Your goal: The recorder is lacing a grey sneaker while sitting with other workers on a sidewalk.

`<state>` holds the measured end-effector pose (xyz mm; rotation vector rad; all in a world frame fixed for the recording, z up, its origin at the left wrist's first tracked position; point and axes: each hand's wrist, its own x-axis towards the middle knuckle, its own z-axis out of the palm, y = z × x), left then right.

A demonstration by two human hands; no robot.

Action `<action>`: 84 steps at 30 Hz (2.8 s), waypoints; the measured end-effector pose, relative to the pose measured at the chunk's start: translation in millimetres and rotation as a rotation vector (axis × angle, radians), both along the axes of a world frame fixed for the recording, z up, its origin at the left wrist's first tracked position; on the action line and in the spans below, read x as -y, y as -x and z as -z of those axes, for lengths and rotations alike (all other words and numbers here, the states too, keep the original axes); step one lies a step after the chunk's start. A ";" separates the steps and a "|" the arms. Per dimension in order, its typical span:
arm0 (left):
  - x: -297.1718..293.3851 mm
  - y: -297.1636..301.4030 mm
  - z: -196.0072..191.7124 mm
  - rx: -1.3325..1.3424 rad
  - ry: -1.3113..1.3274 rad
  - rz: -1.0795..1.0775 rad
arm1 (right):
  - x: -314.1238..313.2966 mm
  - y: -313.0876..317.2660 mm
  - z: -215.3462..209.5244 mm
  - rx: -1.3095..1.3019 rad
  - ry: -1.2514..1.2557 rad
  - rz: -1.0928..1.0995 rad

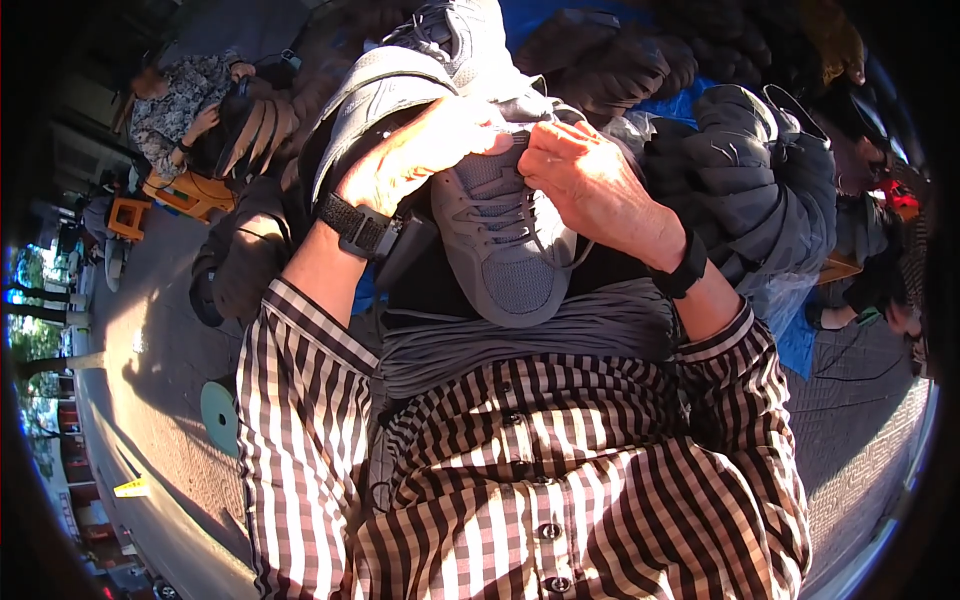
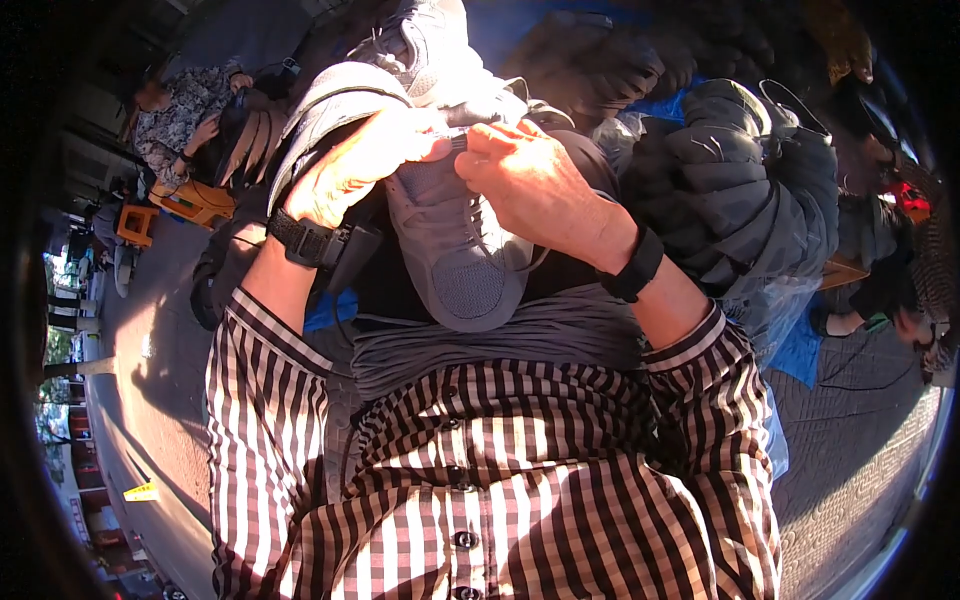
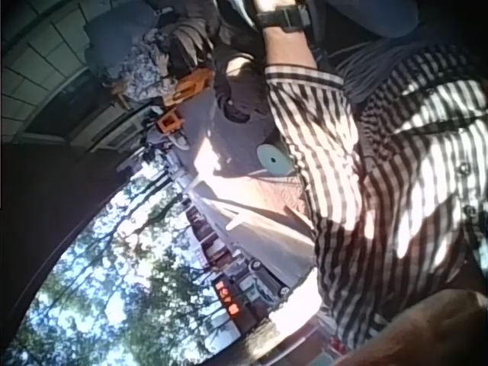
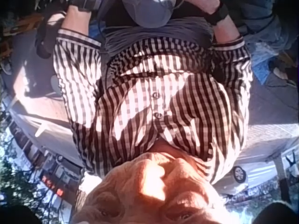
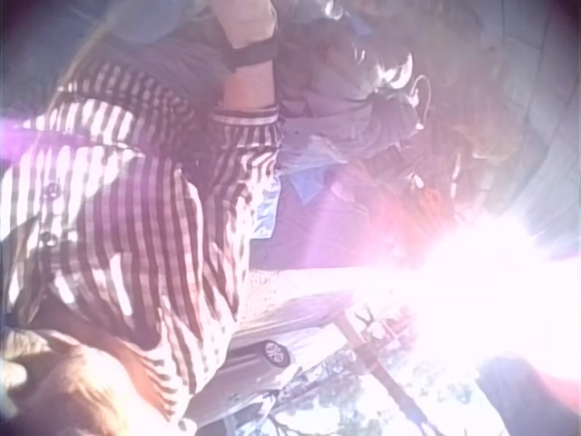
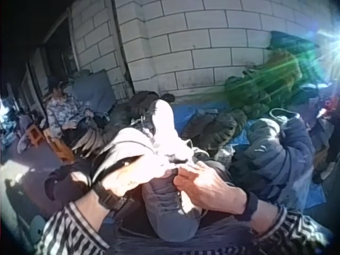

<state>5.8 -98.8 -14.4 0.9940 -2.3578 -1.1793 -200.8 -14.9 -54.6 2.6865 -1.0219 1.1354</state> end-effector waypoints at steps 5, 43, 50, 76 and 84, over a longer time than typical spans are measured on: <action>0.3 -0.1 1.8 -0.051 -0.082 0.008 | -12.0 -4.9 -5.6 -0.067 -0.023 0.106; -4.9 4.1 -0.2 -0.073 -0.127 -0.062 | -13.4 -10.2 -0.9 -0.072 -0.085 0.215; -10.4 2.8 -1.8 -0.180 -0.182 -0.017 | -13.4 -4.4 0.5 -0.104 -0.071 0.143; -21.8 6.9 -6.8 -0.014 -0.180 -0.007 | 5.0 -13.8 17.0 0.035 0.098 0.019; -51.6 45.3 38.0 -0.170 -0.209 0.089 | -15.4 -11.0 4.8 0.178 -0.066 0.053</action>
